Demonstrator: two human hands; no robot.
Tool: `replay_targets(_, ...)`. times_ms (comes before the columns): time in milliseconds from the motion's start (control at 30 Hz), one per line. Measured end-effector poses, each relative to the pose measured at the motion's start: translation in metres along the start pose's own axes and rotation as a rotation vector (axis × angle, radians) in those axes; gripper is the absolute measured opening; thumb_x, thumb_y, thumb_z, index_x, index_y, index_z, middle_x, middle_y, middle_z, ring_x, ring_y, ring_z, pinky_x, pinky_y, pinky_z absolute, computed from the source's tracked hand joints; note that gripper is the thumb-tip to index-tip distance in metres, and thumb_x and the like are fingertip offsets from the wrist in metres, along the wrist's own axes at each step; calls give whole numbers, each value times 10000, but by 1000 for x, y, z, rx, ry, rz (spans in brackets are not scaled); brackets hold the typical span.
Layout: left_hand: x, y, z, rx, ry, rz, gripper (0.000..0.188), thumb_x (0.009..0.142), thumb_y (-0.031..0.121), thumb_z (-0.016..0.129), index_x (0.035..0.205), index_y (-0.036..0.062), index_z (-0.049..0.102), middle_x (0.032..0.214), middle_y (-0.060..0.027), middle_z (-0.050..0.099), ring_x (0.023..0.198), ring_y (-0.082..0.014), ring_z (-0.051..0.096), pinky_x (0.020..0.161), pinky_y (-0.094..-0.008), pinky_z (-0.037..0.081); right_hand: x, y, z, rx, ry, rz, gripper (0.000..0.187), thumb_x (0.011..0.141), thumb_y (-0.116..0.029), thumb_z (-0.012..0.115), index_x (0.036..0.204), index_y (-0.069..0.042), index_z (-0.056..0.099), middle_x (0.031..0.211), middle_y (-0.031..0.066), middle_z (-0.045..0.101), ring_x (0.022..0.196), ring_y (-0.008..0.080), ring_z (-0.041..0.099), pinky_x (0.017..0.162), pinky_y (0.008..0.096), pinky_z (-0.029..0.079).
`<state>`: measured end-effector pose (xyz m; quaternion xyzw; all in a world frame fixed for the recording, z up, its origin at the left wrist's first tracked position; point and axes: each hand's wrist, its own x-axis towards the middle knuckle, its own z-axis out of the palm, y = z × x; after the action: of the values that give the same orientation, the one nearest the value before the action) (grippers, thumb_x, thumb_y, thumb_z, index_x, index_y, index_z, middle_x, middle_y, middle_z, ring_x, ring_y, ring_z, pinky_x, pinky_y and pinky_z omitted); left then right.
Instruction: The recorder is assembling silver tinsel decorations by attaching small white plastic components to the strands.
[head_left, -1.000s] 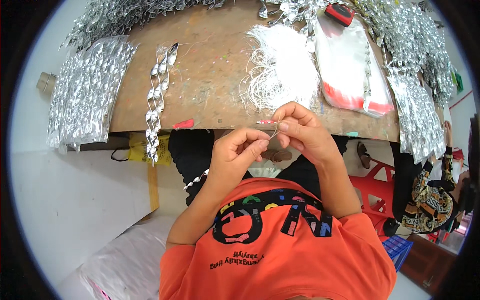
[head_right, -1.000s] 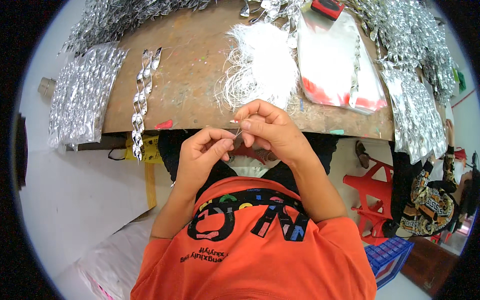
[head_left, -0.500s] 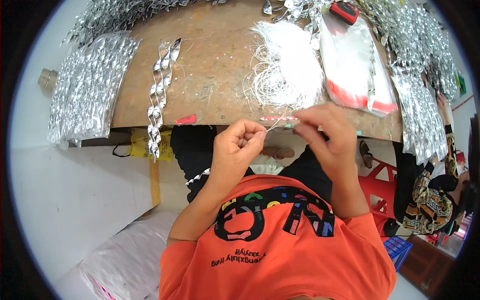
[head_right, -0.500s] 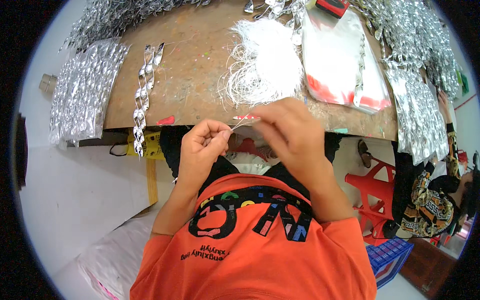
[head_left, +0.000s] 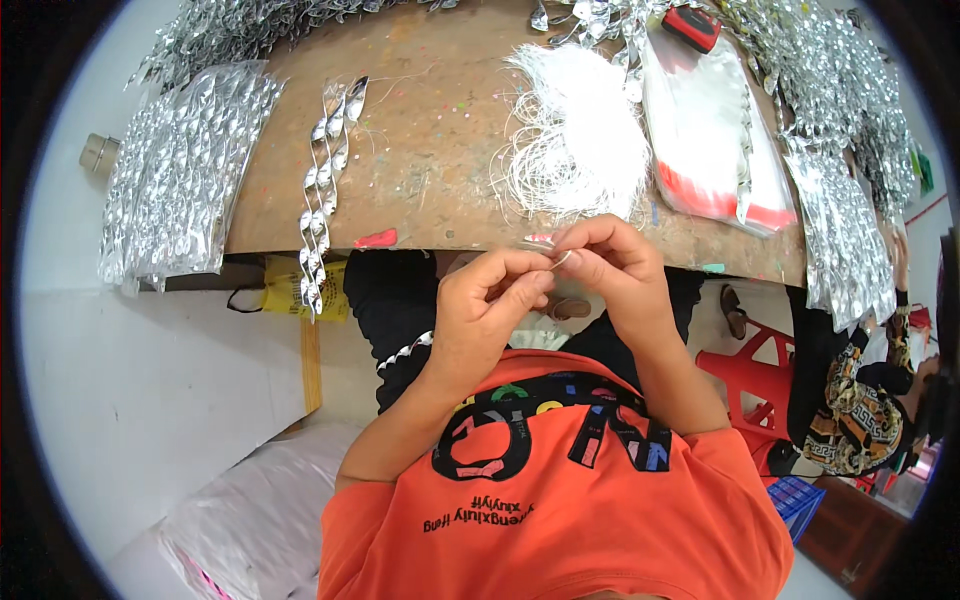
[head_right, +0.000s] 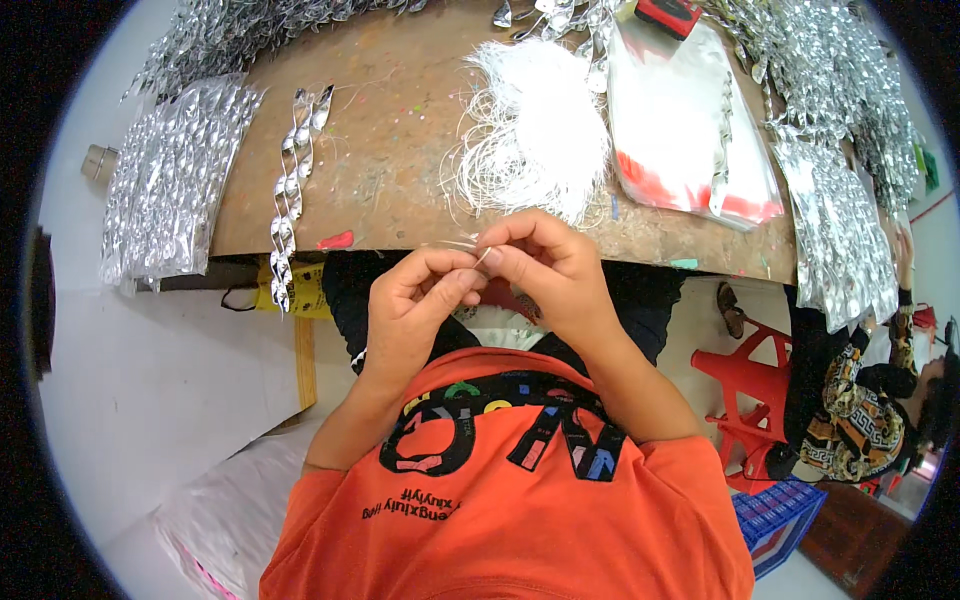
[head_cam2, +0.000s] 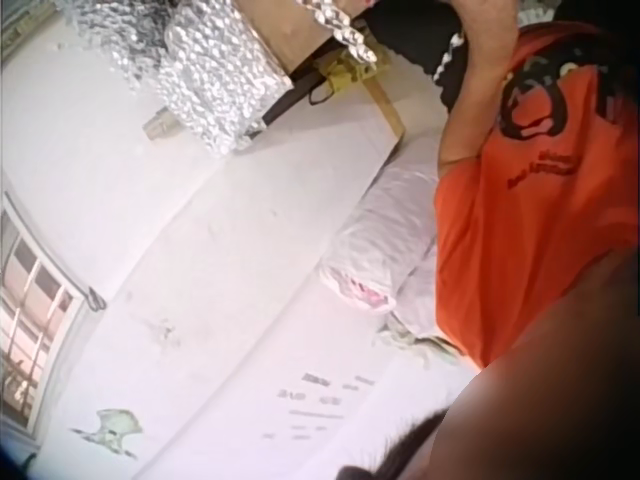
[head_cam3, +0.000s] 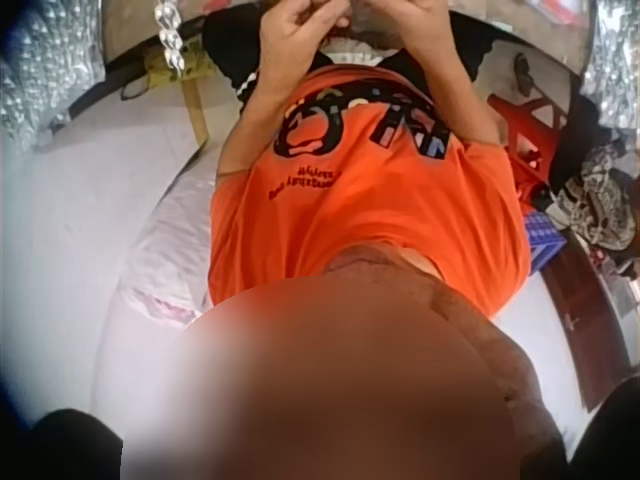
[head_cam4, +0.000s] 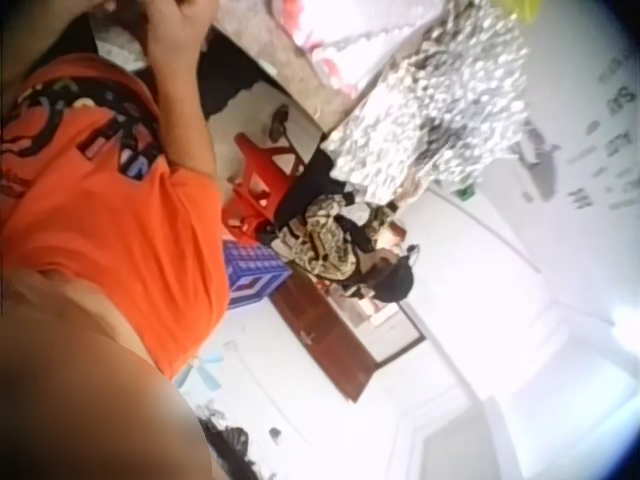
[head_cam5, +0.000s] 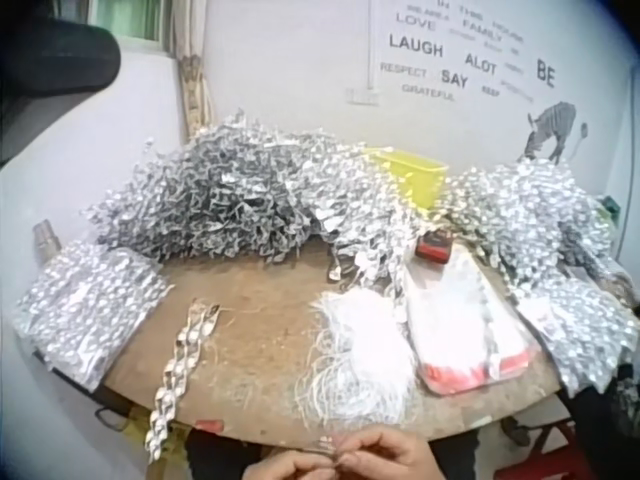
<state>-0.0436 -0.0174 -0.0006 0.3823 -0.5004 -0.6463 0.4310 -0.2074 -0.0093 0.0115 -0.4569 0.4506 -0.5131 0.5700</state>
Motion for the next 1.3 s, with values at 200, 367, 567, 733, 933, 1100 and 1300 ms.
replay_targets(200,2,-2,2,81,68,104,122,864,30,557,955,-36,606,853,-78,636,721,-105,593,659,-216,482,6,2,1,317,-111,92,65,806,-80,613,841,-32,586,989,79,551,968,164,509,878,309,390)
replay_targets(367,3,6,3,-94,76,30,144,871,59,562,964,-38,613,855,-76,634,722,-105,594,649,-214,487,7,8,-3,283,-107,111,83,802,-105,625,829,-37,586,1004,77,541,968,165,506,875,307,391)
replay_targets(567,4,6,2,-151,54,-30,149,870,66,566,965,-41,609,848,-88,639,709,-111,586,673,-217,474,8,12,-6,241,-120,60,72,817,-58,610,870,-10,604,992,48,541,914,126,516,822,264,413)
replay_targets(733,6,0,1,-269,58,-131,130,861,67,577,941,-30,611,827,-73,629,696,-102,572,661,-214,471,7,15,-5,244,-113,37,64,809,-47,620,854,-3,609,988,48,547,920,127,519,825,269,418)
replay_targets(933,6,-2,0,-299,58,-165,116,851,83,592,921,-10,599,805,-59,622,680,-85,553,636,-196,450,4,10,-4,185,-101,67,61,809,-61,610,853,-26,588,972,64,535,943,150,514,840,286,418)
replay_targets(1100,6,-3,-1,-254,46,-188,107,848,90,589,905,-1,594,790,-44,618,675,-72,545,628,-191,442,5,5,-9,139,-18,109,91,827,-90,588,887,-22,588,988,68,547,935,137,512,829,273,414)
replay_targets(1300,4,0,5,-81,52,-100,68,835,55,580,867,-5,585,739,-19,597,647,-42,528,592,-188,439,11,-4,-13,-344,-99,-142,103,799,-99,598,878,-32,603,1008,77,553,936,135,505,802,267,400)
